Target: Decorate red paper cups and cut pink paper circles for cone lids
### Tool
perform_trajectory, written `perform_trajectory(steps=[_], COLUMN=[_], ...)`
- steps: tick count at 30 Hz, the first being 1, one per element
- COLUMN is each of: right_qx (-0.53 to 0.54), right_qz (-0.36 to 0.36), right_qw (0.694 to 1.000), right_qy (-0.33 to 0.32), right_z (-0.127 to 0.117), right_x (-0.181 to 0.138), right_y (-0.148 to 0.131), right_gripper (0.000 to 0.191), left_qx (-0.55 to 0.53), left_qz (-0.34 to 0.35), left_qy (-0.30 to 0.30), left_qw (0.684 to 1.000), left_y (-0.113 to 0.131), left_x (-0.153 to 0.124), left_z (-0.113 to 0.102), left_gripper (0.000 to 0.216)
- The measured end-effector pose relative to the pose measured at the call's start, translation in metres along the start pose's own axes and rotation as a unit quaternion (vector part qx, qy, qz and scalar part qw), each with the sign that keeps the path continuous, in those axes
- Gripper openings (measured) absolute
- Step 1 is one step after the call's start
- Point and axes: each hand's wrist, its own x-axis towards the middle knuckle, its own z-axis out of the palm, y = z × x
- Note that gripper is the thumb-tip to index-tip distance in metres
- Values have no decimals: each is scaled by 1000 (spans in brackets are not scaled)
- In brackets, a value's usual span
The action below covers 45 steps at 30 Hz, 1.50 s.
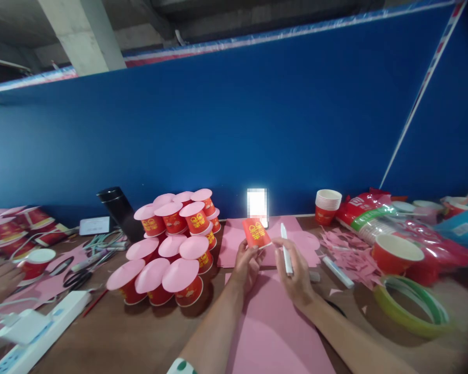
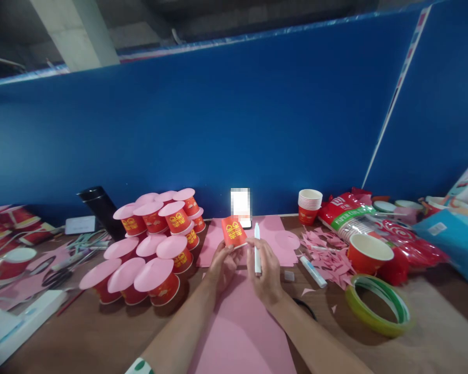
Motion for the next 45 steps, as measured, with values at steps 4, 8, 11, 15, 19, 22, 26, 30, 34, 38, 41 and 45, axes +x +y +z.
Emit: perform_trajectory(steps=[4, 8, 11, 15, 19, 22, 26, 30, 34, 38, 41, 45], right_qx=[-19, -17, -6, 19, 11, -7, -13, -16, -8, -14, -20, -19], right_qz=[29, -11, -64, -100, -69, -35, -36, -56, -65, -77, -85, -81], right_qw=[999, 999, 996, 991, 996, 999, 999, 998, 996, 994, 993, 992], right_qy=[-10, -41, -69, -89, -47, -25, -24, -37, -59, -81, -84, -90], right_z=[0, 1, 2, 2, 2, 1, 1, 2, 1, 2, 2, 3], right_x=[1, 0, -2, -4, -4, -2, 0, -1, -2, -4, -4, -5], right_y=[3, 1, -3, -6, -6, -5, -4, -5, -5, -5, -5, -3], right_gripper=[19, 21, 25, 30, 27, 24, 23, 24, 27, 31, 32, 31], left_qx=[-20, -54, -66, -60, -68, -82, -83, -85, -107, -116, -114, -78], left_qz=[-18, -48, -66, -52, -60, -66, -73, -67, -71, -61, -59, -61], left_qy=[-2, 5, 14, -13, 3, 20, 27, 33, 43, 23, 8, 24], left_qw=[1000, 997, 996, 997, 996, 994, 993, 994, 991, 991, 992, 995], left_y=[1, 4, 6, 6, 7, 10, 13, 14, 14, 12, 11, 10], left_x=[2, 1, -1, -1, -1, -1, -1, -2, -2, 0, 1, -2], left_z=[-2, 1, 3, 4, 2, 3, 6, 8, 9, 7, 4, 3], left_gripper=[26, 16, 16, 17, 22, 25, 29, 27, 22, 26, 31, 27])
